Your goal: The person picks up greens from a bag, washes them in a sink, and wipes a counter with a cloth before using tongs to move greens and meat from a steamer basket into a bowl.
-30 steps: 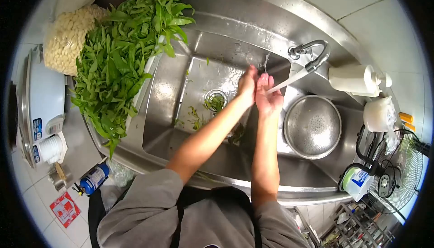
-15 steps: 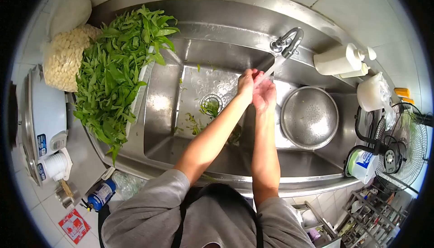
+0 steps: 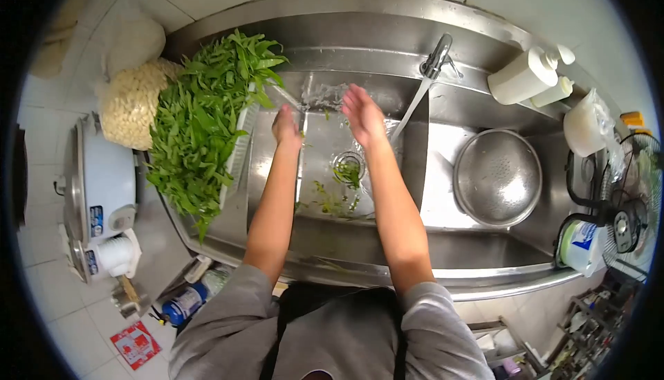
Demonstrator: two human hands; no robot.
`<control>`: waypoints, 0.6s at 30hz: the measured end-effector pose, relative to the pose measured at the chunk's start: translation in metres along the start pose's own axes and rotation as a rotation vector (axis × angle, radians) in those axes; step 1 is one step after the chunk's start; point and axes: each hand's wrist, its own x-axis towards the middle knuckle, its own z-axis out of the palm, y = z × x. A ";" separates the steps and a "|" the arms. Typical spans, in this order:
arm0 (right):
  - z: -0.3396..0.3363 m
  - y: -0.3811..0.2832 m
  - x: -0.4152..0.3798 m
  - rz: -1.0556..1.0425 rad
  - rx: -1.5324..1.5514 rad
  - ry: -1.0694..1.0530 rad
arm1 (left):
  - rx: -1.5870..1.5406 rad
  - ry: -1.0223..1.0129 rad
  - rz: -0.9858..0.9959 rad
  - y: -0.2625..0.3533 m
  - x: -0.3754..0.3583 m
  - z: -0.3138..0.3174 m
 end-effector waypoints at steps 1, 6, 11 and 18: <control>-0.025 -0.003 -0.008 0.040 0.167 0.039 | 0.076 -0.079 -0.071 0.008 -0.005 -0.018; -0.084 -0.030 -0.028 -0.144 0.641 0.202 | 0.156 -0.322 -0.300 -0.006 -0.038 -0.080; -0.037 0.016 0.014 -0.411 -0.043 0.256 | 0.739 -0.555 0.074 0.048 -0.080 -0.120; -0.001 0.153 -0.060 0.565 -0.786 -0.508 | 1.070 -0.571 0.286 0.100 -0.099 -0.151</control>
